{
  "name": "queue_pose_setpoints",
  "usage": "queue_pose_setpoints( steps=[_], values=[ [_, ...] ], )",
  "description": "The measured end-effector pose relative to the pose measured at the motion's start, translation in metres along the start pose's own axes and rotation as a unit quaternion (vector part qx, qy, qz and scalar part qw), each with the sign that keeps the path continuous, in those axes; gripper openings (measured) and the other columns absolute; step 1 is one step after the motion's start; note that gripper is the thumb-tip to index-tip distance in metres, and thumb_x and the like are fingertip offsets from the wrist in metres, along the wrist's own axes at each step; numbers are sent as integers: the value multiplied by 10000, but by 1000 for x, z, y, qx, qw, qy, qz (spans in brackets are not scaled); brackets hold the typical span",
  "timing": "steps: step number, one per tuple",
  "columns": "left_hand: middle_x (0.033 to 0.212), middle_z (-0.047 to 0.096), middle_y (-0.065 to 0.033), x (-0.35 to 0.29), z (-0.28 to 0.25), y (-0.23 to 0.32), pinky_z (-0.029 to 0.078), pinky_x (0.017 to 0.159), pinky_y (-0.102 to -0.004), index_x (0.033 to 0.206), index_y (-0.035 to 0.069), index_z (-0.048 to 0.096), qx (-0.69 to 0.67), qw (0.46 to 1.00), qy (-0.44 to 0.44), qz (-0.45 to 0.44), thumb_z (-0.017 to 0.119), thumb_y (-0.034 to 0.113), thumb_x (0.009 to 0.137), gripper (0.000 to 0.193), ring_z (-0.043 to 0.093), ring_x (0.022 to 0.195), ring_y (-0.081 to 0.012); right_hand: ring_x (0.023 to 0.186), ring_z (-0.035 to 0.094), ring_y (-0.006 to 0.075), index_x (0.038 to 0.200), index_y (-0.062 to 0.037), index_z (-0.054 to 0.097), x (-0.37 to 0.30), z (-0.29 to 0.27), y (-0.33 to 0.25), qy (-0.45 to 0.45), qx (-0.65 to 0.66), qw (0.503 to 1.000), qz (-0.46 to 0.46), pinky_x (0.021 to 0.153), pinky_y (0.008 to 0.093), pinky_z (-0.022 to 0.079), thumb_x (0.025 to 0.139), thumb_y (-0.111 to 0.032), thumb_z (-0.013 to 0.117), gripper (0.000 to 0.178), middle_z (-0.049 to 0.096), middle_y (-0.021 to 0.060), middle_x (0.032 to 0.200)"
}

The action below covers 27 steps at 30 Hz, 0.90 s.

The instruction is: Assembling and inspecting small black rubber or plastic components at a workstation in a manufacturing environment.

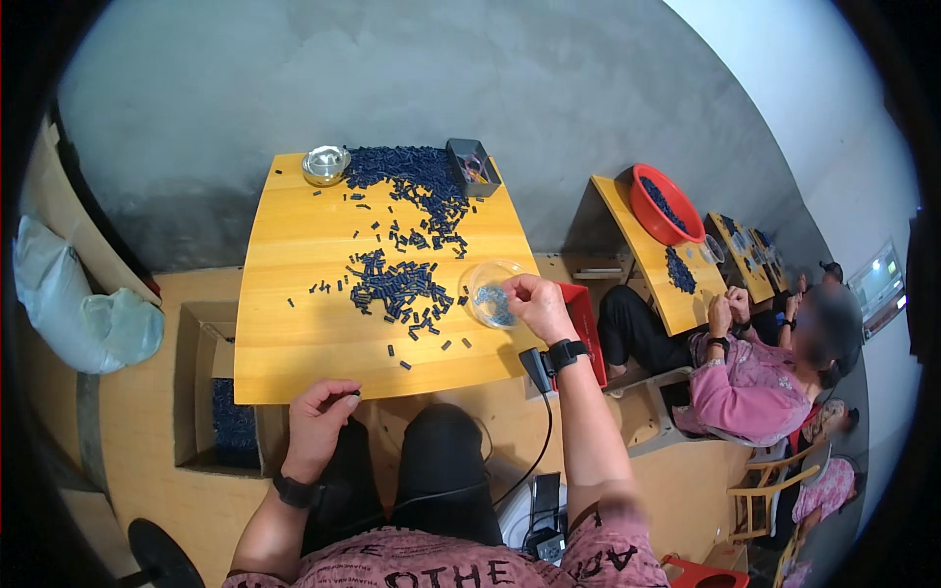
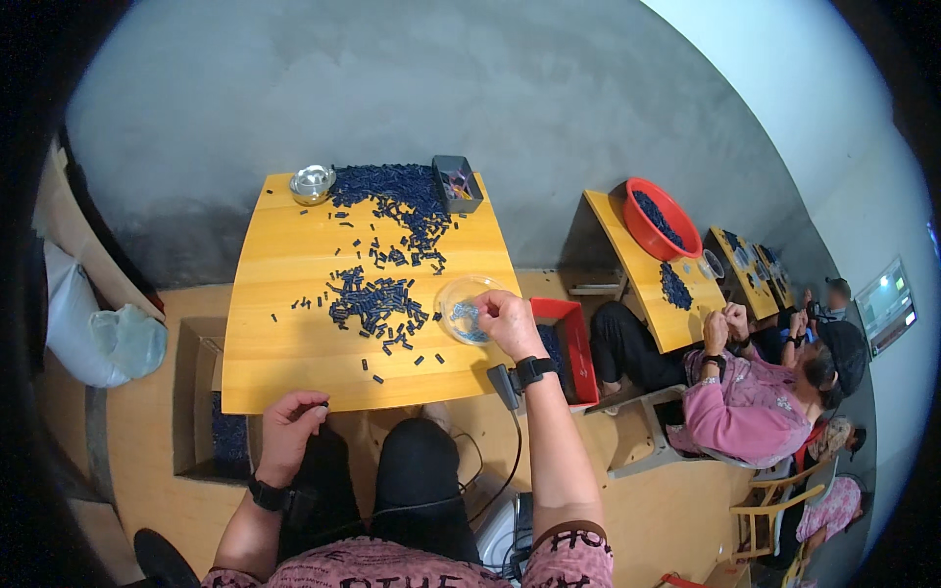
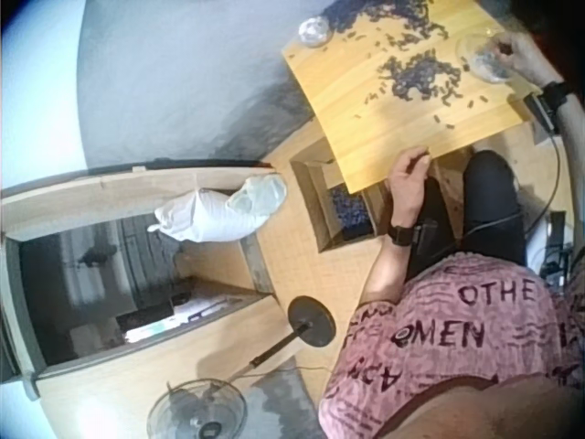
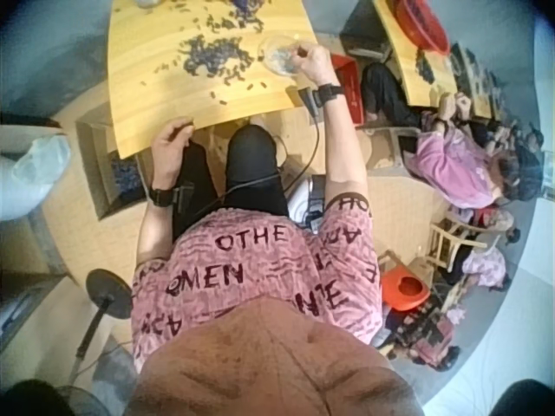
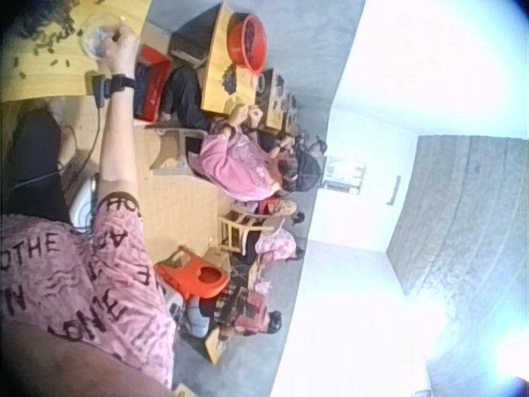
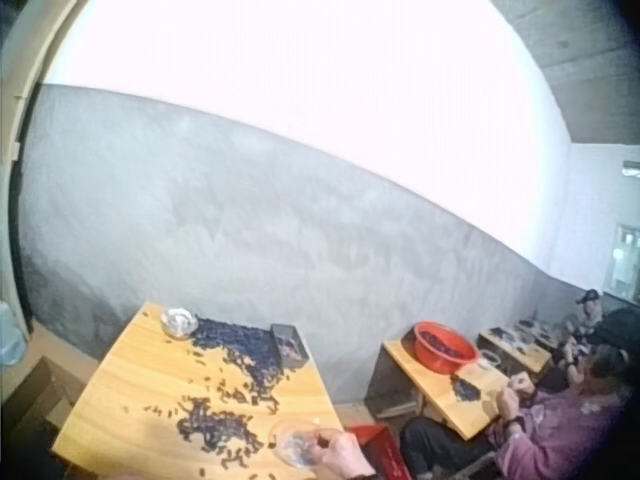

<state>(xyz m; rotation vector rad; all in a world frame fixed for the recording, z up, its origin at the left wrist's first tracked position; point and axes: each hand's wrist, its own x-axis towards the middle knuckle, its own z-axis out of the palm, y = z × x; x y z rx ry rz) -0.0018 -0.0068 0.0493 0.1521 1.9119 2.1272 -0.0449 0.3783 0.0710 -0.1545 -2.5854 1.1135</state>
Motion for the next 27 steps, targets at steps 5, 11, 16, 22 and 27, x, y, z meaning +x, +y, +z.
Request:
queue_pose_setpoints(
  steps=[5,11,16,22,27],
  values=[
    [822,646,13,-4,-7,-2,433,612,-187,1027,29,699,-5,1000,4,7,660,3,869,165,530,678,-49,741,669,235,896,-8,717,2,4,-5,-20,-28,999,-8,710,323,532,748,0,654,161,683,144,827],
    [833,657,4,-3,-8,-6,439,608,-193,1021,23,698,0,1000,4,3,666,-3,860,166,547,687,-54,785,668,292,901,-52,736,6,6,9,-10,-48,998,-27,740,364,530,746,33,641,201,671,175,841],
    [855,672,-15,-5,-12,-8,444,608,-199,1008,17,695,5,1000,20,-7,663,-6,857,156,563,696,-65,803,654,351,833,-52,736,6,11,-3,24,-199,979,-45,741,403,528,722,-14,686,127,663,195,856],
    [862,675,-24,-1,-6,-5,447,614,-203,1005,13,691,-2,1000,16,-25,654,-12,858,154,563,699,-70,768,661,338,770,-32,715,17,21,6,-81,-182,979,-50,724,408,523,707,-71,704,76,670,190,786],
    [866,677,-23,5,0,-3,447,619,-204,1006,17,692,15,1000,18,-20,657,-2,863,149,562,697,-73,742,663,348,781,-38,725,24,34,7,-125,-226,965,-36,721,405,526,709,-98,701,97,671,190,756]
  ],
)
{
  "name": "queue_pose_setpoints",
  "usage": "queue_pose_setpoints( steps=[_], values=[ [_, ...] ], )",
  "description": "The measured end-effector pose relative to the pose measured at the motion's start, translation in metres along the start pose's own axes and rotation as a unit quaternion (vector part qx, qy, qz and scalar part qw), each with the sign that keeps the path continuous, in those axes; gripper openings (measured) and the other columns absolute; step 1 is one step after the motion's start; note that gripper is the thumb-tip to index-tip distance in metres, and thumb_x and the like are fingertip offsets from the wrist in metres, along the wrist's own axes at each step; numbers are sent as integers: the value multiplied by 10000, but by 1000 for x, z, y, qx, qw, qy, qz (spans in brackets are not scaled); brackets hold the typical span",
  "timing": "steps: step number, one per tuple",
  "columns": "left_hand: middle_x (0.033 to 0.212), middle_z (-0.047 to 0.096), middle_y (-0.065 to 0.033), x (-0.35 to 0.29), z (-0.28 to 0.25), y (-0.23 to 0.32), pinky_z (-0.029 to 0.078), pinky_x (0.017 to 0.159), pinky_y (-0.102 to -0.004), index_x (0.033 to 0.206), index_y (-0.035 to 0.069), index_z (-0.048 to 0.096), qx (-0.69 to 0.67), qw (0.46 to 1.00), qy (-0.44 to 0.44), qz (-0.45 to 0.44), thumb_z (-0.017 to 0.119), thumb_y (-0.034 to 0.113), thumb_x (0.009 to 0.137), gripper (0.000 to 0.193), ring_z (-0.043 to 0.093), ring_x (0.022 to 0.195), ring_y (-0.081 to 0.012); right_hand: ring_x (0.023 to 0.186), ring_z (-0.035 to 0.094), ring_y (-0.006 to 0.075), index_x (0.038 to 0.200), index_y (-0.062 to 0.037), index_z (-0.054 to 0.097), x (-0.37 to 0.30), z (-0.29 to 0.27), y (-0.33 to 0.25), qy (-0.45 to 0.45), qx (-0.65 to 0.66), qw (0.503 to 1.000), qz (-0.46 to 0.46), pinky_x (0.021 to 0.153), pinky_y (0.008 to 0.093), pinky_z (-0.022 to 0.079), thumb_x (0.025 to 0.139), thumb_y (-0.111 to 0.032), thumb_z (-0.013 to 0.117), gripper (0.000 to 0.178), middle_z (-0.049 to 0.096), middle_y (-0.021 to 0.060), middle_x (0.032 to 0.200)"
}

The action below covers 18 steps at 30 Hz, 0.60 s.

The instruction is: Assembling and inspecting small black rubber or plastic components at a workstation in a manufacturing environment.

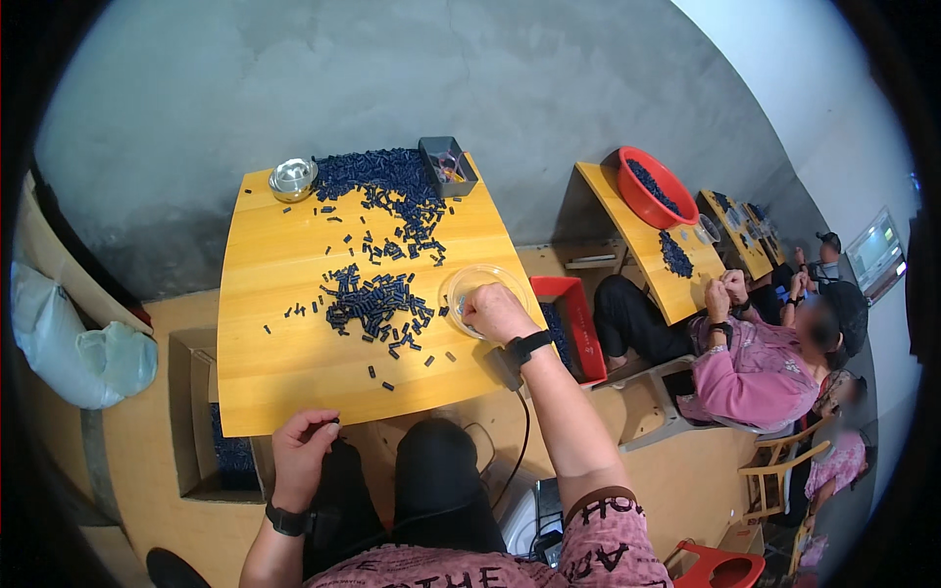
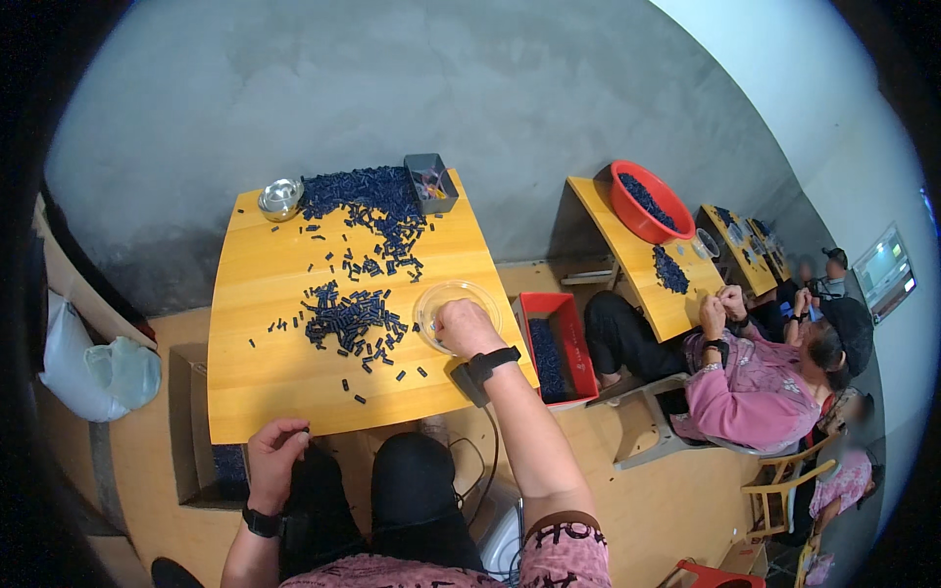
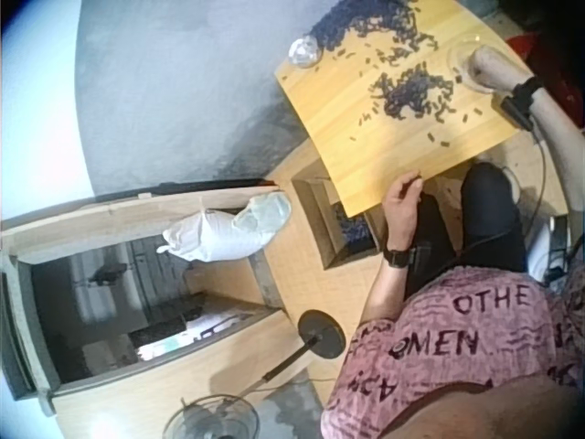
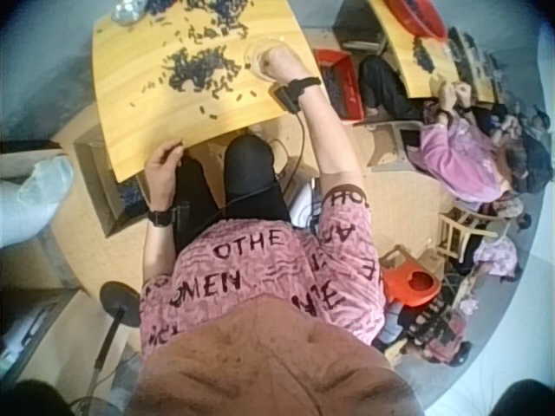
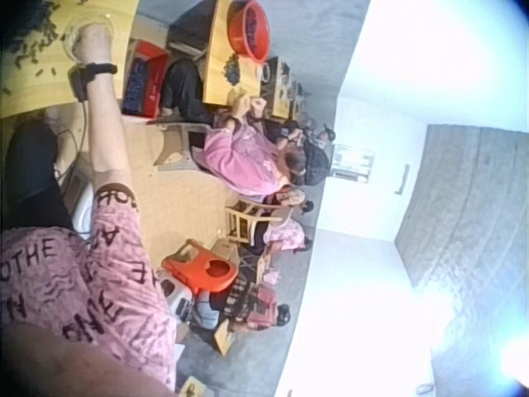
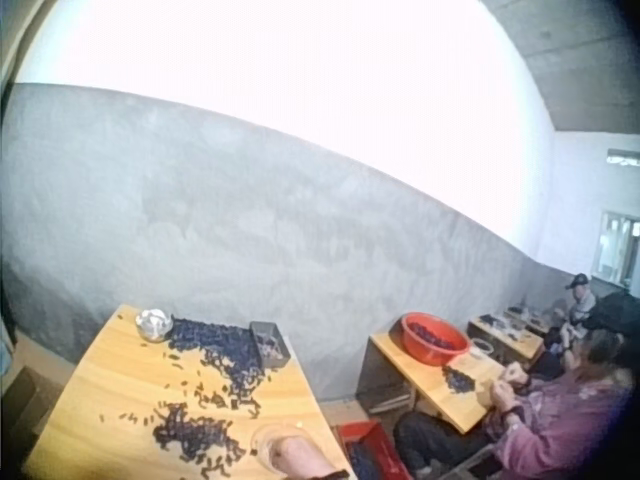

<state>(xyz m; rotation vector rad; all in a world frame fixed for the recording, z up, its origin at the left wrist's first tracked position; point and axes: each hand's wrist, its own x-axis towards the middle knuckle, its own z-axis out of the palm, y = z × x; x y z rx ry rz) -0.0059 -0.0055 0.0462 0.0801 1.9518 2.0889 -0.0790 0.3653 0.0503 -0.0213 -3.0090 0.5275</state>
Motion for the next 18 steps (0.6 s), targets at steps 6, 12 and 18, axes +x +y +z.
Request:
queue_pose_setpoints(
  steps=[6,12,18],
  values=[
    [858,670,-13,2,7,2,434,619,-187,1018,13,699,6,1000,-9,-9,652,5,873,153,549,686,-56,754,658,364,790,-47,724,3,-7,-7,-19,-66,997,19,729,427,526,714,-128,676,121,673,192,778],
    [854,676,-36,0,12,9,454,631,-206,1027,-3,690,-23,999,-18,-31,654,14,876,157,558,683,-76,683,671,240,736,-22,659,-18,-31,-3,88,199,975,47,675,328,525,686,-51,719,83,661,139,686],
    [880,674,-81,-1,16,4,470,673,-233,1114,-21,650,-157,986,-55,-27,633,18,903,216,575,701,-111,687,602,57,898,-6,652,-53,-54,-31,45,491,868,65,636,205,492,837,-5,701,78,662,3,816]
  ],
)
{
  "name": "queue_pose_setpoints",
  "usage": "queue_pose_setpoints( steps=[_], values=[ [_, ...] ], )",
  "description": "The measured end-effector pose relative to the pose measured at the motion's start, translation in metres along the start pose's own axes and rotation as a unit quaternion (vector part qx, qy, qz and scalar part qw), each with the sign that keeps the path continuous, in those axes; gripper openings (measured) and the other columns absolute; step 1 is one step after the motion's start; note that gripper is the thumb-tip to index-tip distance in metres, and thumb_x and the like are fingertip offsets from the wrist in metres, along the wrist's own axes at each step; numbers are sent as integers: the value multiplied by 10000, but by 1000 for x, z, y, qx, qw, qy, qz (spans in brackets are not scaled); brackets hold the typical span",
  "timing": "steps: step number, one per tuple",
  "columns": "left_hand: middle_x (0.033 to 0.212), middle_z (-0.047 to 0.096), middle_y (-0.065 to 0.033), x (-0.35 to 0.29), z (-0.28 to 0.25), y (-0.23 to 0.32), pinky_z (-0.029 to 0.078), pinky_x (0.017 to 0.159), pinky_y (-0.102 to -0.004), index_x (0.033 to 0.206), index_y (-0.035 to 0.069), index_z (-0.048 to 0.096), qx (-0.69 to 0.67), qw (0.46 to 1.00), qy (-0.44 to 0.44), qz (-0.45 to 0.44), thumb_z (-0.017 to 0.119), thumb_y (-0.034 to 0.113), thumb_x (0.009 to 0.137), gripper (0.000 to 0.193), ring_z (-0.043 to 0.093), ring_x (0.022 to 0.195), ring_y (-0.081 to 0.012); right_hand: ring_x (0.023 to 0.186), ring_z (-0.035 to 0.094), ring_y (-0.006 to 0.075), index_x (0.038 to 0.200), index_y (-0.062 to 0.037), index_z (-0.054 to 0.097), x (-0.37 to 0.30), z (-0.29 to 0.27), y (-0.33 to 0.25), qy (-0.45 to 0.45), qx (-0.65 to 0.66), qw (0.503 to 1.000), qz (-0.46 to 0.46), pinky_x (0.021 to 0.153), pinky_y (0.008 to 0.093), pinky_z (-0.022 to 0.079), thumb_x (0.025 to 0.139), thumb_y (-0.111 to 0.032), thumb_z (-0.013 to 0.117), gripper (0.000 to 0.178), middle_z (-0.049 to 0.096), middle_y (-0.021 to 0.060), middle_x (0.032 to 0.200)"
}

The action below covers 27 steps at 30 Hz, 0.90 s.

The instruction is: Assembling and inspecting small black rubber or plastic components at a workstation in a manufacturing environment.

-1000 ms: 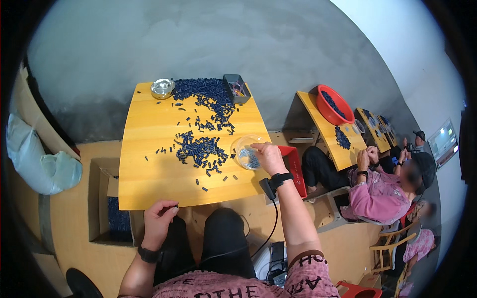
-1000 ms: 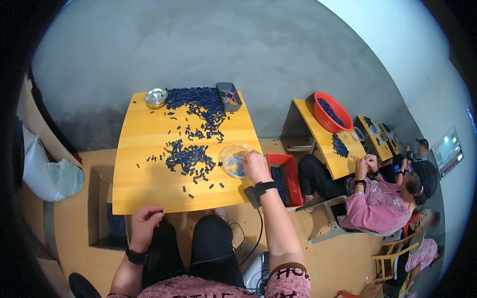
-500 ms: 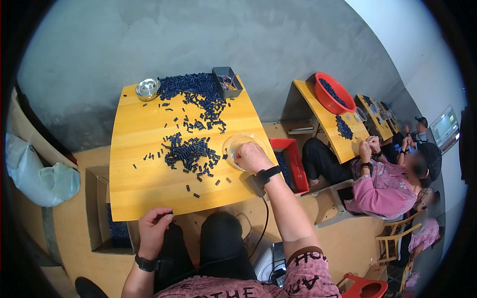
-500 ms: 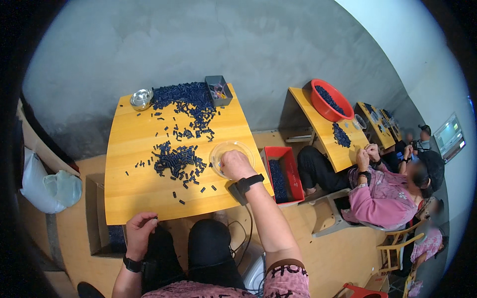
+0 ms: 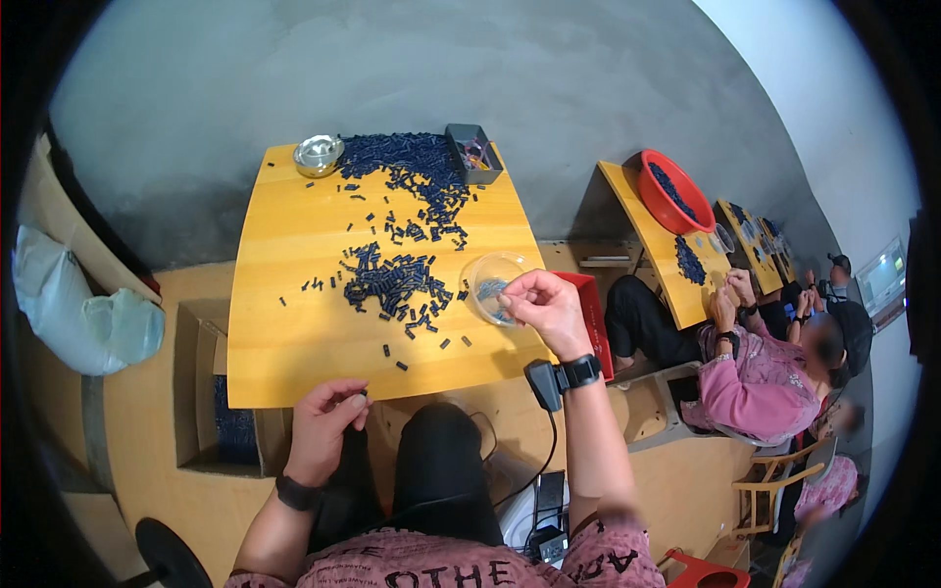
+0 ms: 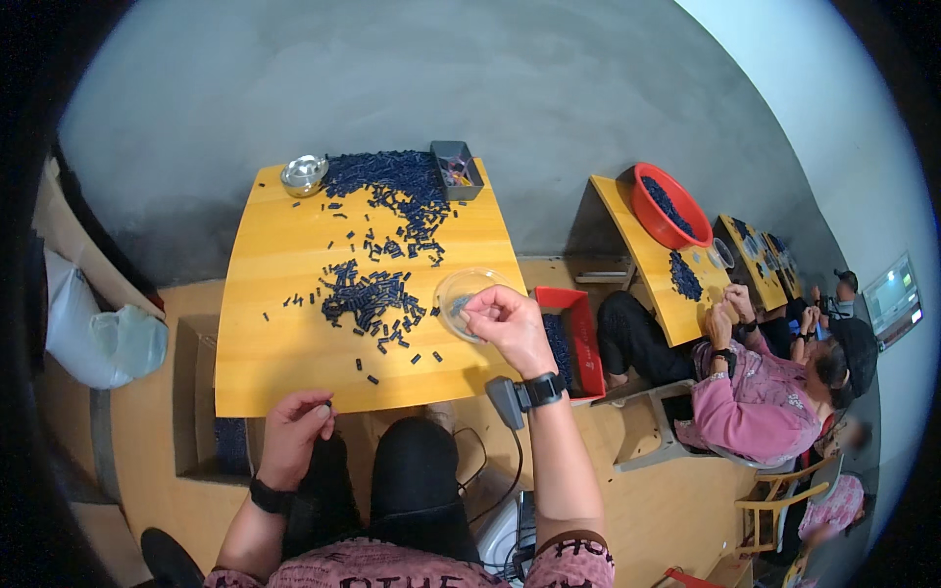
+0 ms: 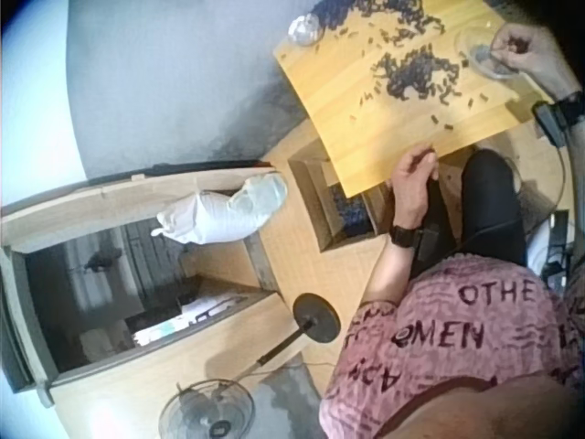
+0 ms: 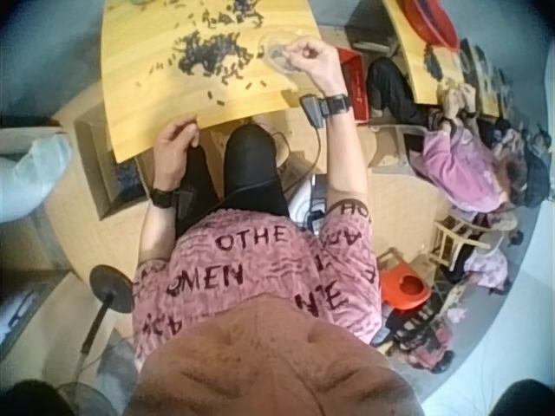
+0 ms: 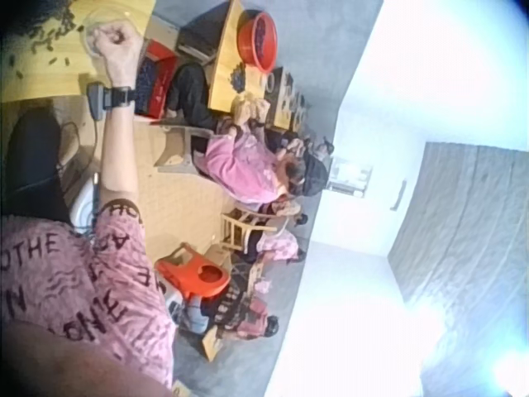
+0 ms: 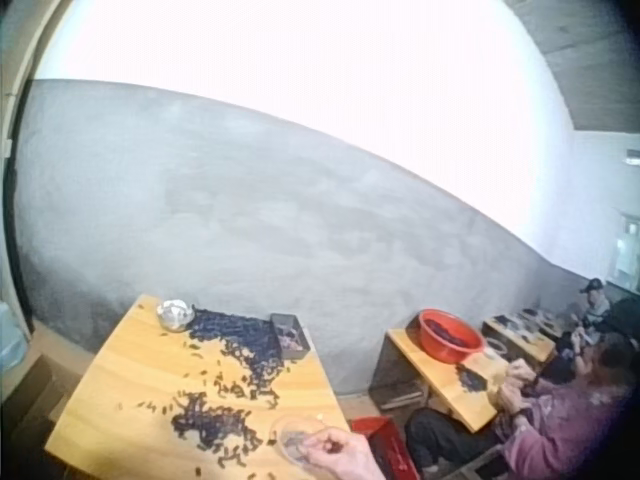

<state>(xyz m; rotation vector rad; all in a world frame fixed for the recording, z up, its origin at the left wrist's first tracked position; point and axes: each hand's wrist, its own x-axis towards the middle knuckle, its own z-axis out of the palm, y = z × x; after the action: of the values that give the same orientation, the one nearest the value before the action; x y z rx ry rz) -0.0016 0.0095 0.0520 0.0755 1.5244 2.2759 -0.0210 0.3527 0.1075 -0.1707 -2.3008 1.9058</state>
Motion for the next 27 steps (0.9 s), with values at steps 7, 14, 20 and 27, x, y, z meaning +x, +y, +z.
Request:
queue_pose_setpoints(
  steps=[7,14,20,27],
  values=[
    [961,647,-83,-11,21,14,486,699,-265,1174,-12,627,-69,996,-42,-22,552,16,953,235,593,791,-136,731,636,107,991,11,651,-51,46,-19,-49,155,986,-31,642,222,513,867,8,692,131,683,73,874],
    [968,672,-99,-30,19,25,506,720,-265,1136,-2,638,-93,992,-86,2,542,9,959,201,620,811,-143,777,648,124,988,7,669,-93,98,-27,-104,184,976,-55,652,238,526,886,37,652,107,663,82,944],
    [1015,682,-130,-44,12,25,514,730,-293,1076,12,646,-169,981,-92,-7,578,38,949,146,636,836,-176,810,655,127,1002,5,672,-119,132,-37,-100,155,981,-63,689,238,533,882,51,649,130,661,79,965],
    [942,674,-80,-47,3,12,489,720,-273,1028,25,664,-273,957,-98,7,618,49,933,108,609,808,-143,825,665,129,1023,3,611,-142,165,-46,-6,192,981,-25,735,251,548,826,88,699,232,696,90,937]
  ],
)
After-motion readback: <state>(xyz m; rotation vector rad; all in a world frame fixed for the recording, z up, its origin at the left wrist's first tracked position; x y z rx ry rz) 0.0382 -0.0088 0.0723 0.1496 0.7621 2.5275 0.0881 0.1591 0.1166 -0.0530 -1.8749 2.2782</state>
